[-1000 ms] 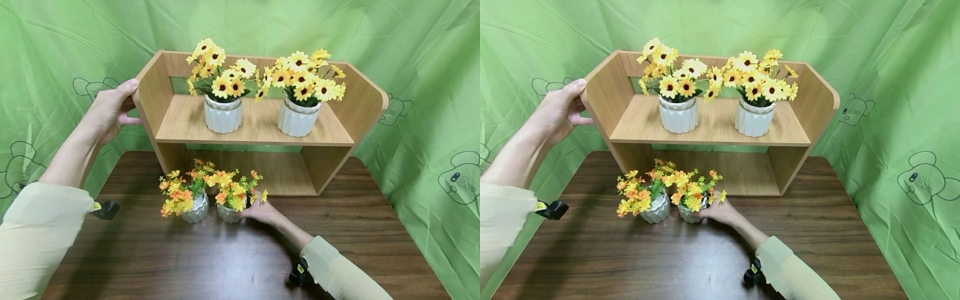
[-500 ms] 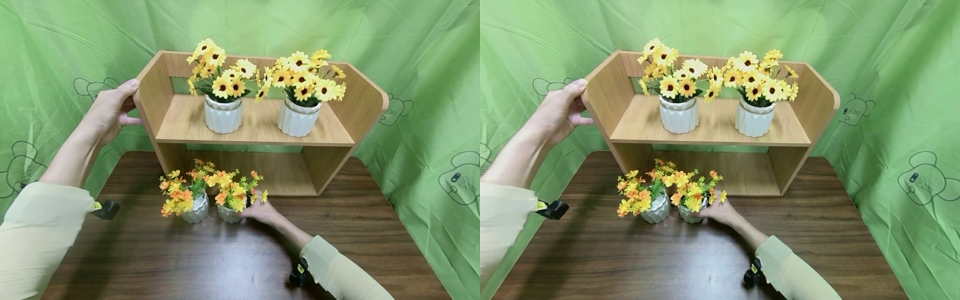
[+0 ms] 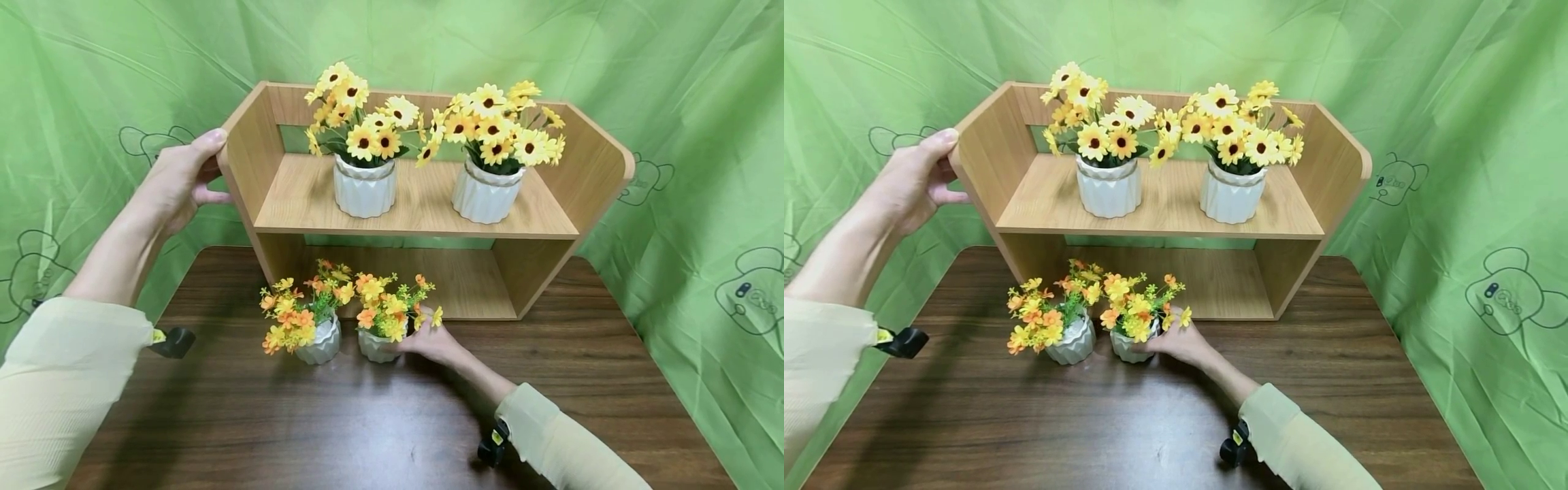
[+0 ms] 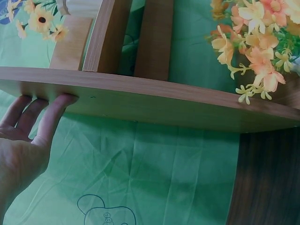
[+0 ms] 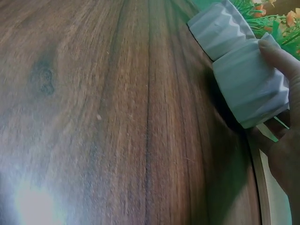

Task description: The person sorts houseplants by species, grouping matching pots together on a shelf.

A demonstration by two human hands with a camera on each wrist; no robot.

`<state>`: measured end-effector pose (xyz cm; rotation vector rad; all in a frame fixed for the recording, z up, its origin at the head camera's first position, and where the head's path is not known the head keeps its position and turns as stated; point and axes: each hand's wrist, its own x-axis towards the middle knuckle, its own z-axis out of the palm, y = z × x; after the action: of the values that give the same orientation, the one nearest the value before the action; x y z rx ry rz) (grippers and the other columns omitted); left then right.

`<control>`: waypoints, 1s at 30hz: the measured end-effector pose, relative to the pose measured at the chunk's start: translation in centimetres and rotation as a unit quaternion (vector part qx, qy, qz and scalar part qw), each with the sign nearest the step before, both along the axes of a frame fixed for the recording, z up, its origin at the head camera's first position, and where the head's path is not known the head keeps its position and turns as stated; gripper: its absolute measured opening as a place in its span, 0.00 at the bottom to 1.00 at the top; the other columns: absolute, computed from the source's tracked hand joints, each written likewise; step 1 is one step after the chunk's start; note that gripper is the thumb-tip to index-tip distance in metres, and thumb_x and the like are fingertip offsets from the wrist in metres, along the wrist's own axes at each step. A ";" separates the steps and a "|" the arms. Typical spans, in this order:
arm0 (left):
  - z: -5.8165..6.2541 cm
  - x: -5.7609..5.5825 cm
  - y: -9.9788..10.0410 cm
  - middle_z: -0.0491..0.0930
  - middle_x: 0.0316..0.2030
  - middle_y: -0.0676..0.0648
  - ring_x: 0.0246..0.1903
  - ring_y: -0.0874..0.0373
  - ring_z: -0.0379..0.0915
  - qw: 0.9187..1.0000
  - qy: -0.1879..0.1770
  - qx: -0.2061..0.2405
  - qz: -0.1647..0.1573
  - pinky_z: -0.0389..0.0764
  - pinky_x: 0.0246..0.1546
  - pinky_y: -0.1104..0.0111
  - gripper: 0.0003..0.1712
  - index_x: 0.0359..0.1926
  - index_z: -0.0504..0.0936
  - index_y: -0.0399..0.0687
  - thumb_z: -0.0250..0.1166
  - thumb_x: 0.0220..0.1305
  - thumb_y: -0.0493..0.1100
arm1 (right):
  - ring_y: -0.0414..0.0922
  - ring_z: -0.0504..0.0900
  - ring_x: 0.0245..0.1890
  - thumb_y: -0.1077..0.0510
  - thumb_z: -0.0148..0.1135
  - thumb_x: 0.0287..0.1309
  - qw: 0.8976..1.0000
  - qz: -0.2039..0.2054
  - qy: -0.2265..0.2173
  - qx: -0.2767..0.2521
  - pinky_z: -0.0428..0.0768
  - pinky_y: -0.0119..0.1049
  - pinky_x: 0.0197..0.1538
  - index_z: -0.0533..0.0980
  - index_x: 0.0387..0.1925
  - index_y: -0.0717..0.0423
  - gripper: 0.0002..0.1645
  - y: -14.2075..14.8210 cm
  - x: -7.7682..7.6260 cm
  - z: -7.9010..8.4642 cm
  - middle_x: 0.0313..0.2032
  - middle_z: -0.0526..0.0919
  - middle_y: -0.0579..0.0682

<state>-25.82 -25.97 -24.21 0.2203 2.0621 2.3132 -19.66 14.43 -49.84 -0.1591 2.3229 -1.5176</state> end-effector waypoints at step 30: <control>0.0 0.0 0.0 0.76 0.57 0.48 0.50 0.58 0.82 1.000 0.005 0.003 0.001 0.94 0.35 0.63 0.35 0.73 0.69 0.40 0.65 0.73 0.51 | 0.65 0.60 0.77 0.29 0.83 0.34 0.992 -0.061 0.014 0.109 0.66 0.63 0.79 0.51 0.78 0.61 0.80 6.1 -1.6 2.5 0.79 0.54 0.65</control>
<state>-25.83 -26.00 -24.25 0.2307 2.0615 2.3234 -21.24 20.51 -47.39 0.0197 2.5415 -1.3087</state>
